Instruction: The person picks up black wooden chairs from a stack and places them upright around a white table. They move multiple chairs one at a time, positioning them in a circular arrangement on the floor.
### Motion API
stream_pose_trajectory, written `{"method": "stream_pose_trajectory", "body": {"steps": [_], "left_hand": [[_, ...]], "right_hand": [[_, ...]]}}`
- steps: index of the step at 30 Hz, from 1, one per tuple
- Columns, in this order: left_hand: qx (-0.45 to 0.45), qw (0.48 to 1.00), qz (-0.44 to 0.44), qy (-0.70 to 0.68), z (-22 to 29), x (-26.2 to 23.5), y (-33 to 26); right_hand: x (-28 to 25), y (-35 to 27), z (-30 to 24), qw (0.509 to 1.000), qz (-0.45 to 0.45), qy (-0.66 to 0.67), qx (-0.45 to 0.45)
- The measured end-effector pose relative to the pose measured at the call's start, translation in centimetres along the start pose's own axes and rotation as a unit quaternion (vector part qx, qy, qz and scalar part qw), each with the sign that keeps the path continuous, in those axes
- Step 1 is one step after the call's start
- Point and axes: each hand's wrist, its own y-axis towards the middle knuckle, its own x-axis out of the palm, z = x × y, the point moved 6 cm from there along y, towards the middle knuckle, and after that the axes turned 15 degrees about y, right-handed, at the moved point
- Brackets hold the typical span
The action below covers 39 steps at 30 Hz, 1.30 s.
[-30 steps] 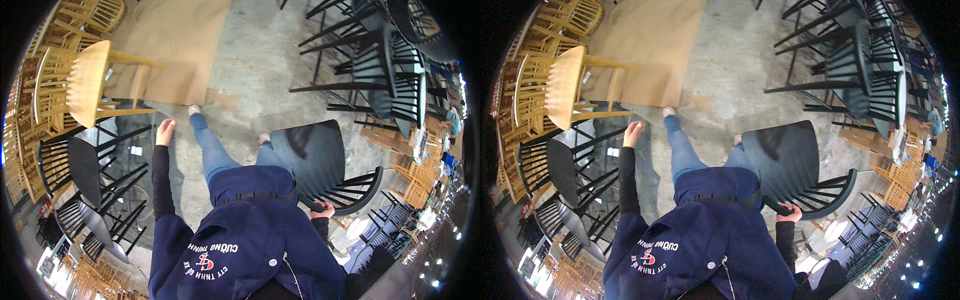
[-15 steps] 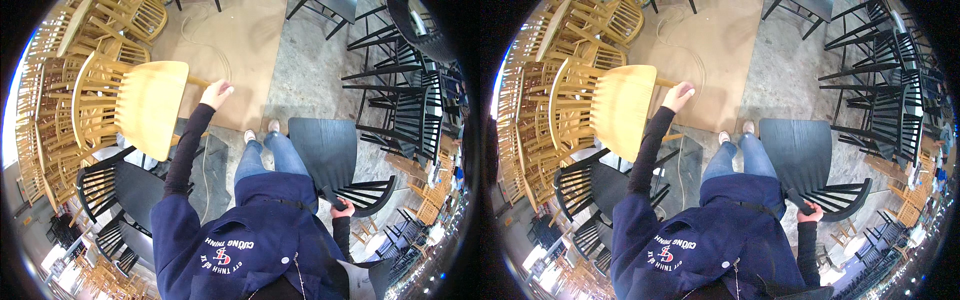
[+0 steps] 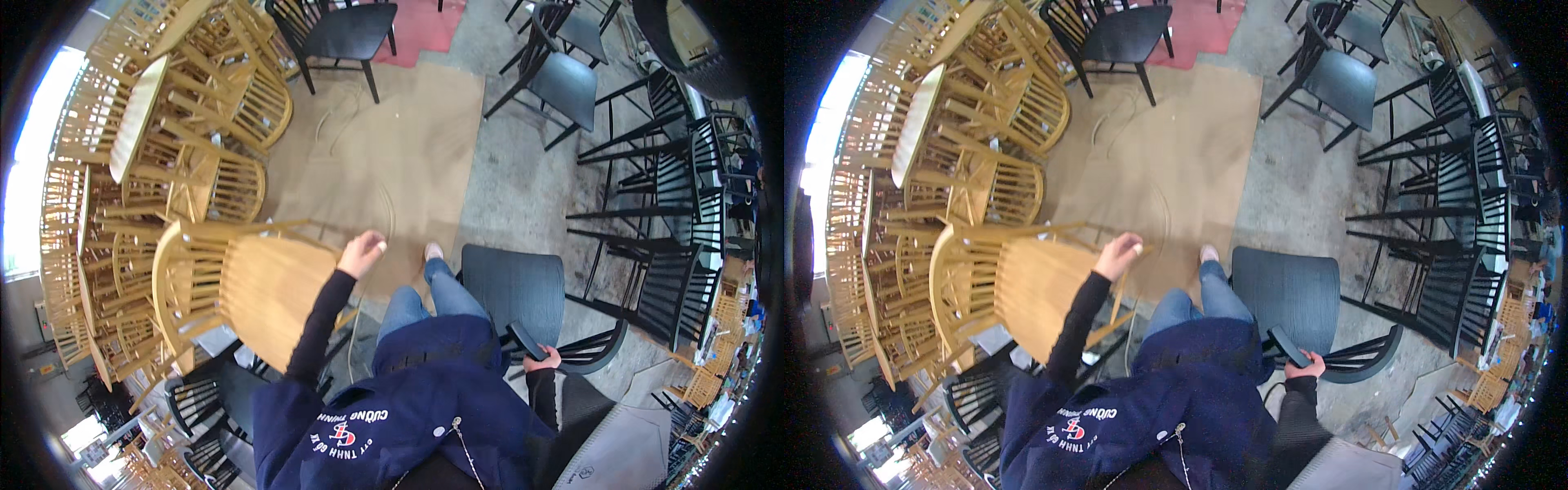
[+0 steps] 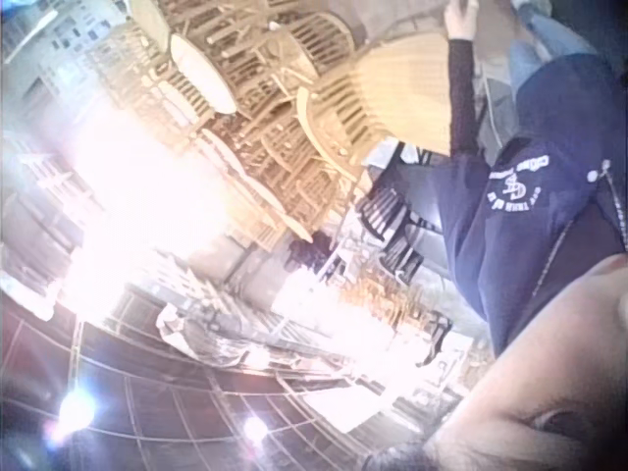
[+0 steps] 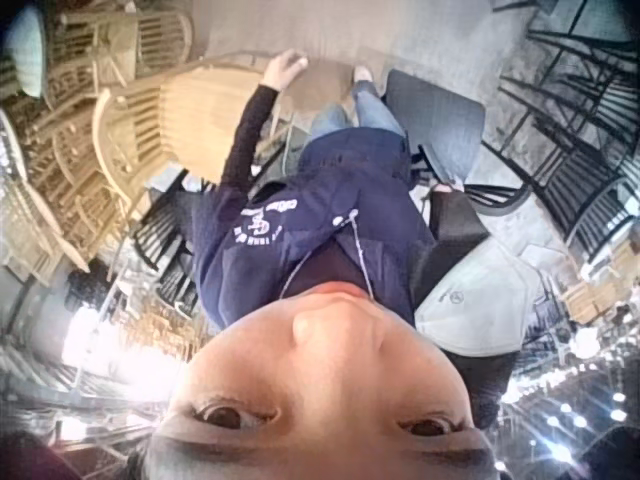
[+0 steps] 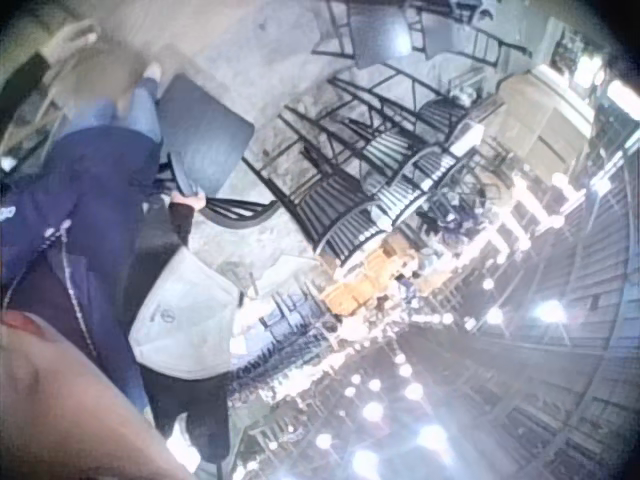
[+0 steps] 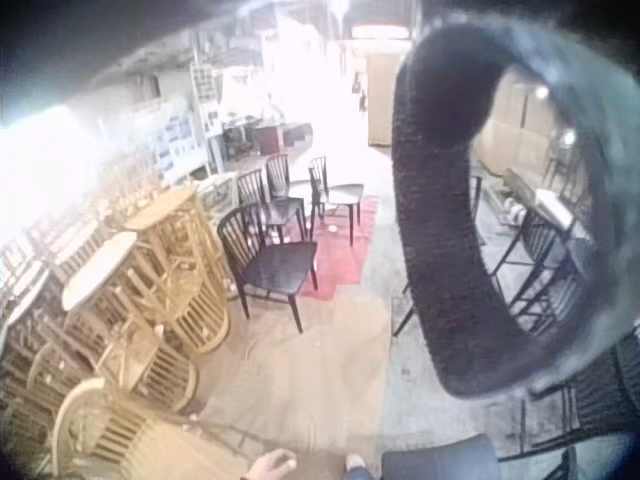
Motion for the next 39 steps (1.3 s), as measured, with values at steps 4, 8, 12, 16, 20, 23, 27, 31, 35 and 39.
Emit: {"method": "stream_pose_trajectory", "body": {"steps": [4, 8, 12, 16, 20, 23, 27, 31, 35, 39], "left_hand": [[0.038, 0.999, -0.001, -0.031, 3.4, -1.0, 4.9], [0.146, 0.988, -0.044, 0.004, 7.8, -2.2, 11.2], [0.217, 0.974, -0.026, 0.065, 10.7, -6.2, 18.3], [0.29, 0.955, -0.004, 0.063, 13.4, -10.9, 23.7], [0.272, 0.962, 0.003, -0.028, 13.7, -15.6, 29.1], [0.225, 0.973, 0.05, -0.029, 13.1, -18.9, 32.6], [0.259, 0.938, 0.209, 0.093, 12.8, -23.0, 35.5], [0.241, 0.94, 0.227, 0.078, 10.0, -25.3, 38.8], [0.08, 0.982, 0.119, -0.126, 5.8, -25.5, 41.4], [-0.023, 0.967, 0.116, 0.224, 3.2, -27.5, 39.2]], "right_hand": [[6.4, -2.8, 2.6, 1.0, -0.008, -0.021, 0.008], [13.5, -6.4, 5.4, 0.999, -0.039, -0.032, -0.004], [20.0, -8.9, 9.6, 0.996, -0.067, -0.052, 0.001], [25.1, -10.6, 14.1, 0.981, -0.13, -0.145, -0.019], [30.4, -11.4, 18.6, 0.964, -0.18, -0.195, 0.0], [34.2, -12.1, 22.1, 0.944, -0.222, -0.243, -0.018], [39.4, -13.4, 25.9, 0.888, -0.302, -0.344, -0.048], [44.1, -15.4, 28.5, 0.822, -0.38, -0.419, -0.061], [47.6, -17.1, 29.5, 0.769, -0.396, -0.495, -0.081], [51.6, -19.1, 27.6, 0.642, -0.437, -0.608, -0.165]]}}
